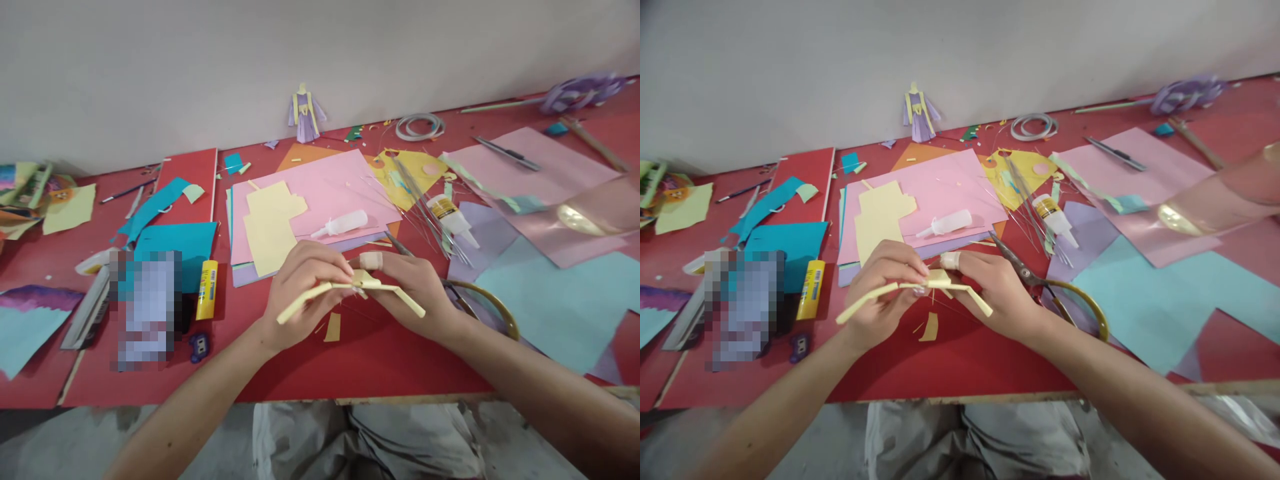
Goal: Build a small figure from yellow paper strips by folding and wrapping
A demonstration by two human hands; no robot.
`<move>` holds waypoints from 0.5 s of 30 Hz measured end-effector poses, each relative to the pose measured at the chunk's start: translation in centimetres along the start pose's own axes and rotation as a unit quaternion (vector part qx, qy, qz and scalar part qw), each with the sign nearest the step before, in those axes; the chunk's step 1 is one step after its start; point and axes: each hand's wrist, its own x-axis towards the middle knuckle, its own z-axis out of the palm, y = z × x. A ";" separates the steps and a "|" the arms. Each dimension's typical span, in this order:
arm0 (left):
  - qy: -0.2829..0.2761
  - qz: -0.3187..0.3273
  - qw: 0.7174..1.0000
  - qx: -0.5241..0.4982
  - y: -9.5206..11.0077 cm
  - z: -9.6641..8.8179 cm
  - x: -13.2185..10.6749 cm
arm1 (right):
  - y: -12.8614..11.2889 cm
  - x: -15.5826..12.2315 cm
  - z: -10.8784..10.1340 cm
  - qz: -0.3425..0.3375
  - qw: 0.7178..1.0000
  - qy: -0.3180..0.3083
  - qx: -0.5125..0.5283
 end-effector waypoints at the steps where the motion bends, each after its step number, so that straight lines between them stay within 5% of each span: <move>1: 0.011 -0.041 0.999 -0.024 -0.1 0.1 0.0 | -0.1 0.1 0.1 0.006 1.000 0.006 -0.007; 7: 0.054 -0.288 0.944 -0.152 -1.0 0.5 -0.4 | -0.2 0.3 0.7 0.057 0.996 0.039 -0.051; 15: 0.056 -0.311 0.928 -0.199 -1.0 0.9 -0.4 | -0.3 0.6 0.2 0.148 0.987 0.060 -0.018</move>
